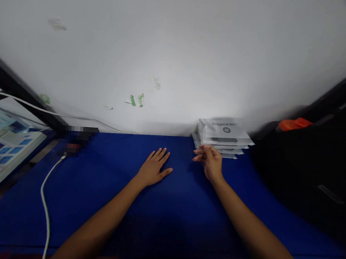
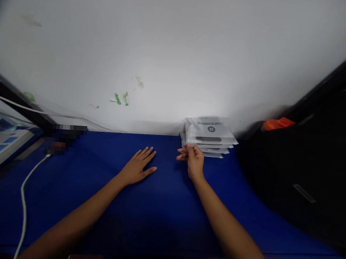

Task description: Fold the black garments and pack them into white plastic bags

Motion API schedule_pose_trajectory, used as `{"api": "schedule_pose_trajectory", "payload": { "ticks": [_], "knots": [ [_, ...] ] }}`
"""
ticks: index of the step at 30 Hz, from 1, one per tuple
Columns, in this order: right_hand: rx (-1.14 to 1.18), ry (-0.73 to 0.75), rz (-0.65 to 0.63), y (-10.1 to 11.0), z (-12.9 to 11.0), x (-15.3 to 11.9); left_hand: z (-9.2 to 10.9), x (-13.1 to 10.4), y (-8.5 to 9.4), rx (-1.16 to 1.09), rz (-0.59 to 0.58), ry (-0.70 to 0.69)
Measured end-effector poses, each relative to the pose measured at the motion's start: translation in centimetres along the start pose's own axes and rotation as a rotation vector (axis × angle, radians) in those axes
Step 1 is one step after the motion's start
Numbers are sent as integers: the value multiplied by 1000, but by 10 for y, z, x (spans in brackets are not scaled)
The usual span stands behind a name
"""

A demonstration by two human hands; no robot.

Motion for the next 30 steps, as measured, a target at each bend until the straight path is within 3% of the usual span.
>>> {"api": "schedule_pose_trajectory", "payload": {
  "ticks": [7, 12, 16, 21, 24, 27, 30],
  "knots": [
    [150, -42, 144, 18, -12, 13, -1, 0, -1, -4, 4, -7],
    [116, 11, 90, 21, -13, 15, -2, -1, -2, -43, 21, -22],
    [-13, -1, -177, 10, -7, 6, -5, 0, -1, -185, 106, -4],
    [-83, -167, -572, -11, 6, -20, -23, 1, 15, -579, 428, 233],
    [-91, -294, -814, -21, 7, -38, -29, -2, 26, -685, 541, 317],
    [-52, -489, -1129, -29, 3, -57, -27, -4, 32, -660, 517, 275],
    [-57, -654, -1351, -32, 3, -70, -17, -3, 29, -568, 362, 180]
  ]
}}
Point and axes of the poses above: each hand's wrist, its own x-axis towards the middle knuckle, its own y-axis out of the back of the hand, z = x × y, the point moved 3 cm from there along x, towards the middle knuckle, and after that the axes turned 5 degrees about y, right-handed, at the moved point
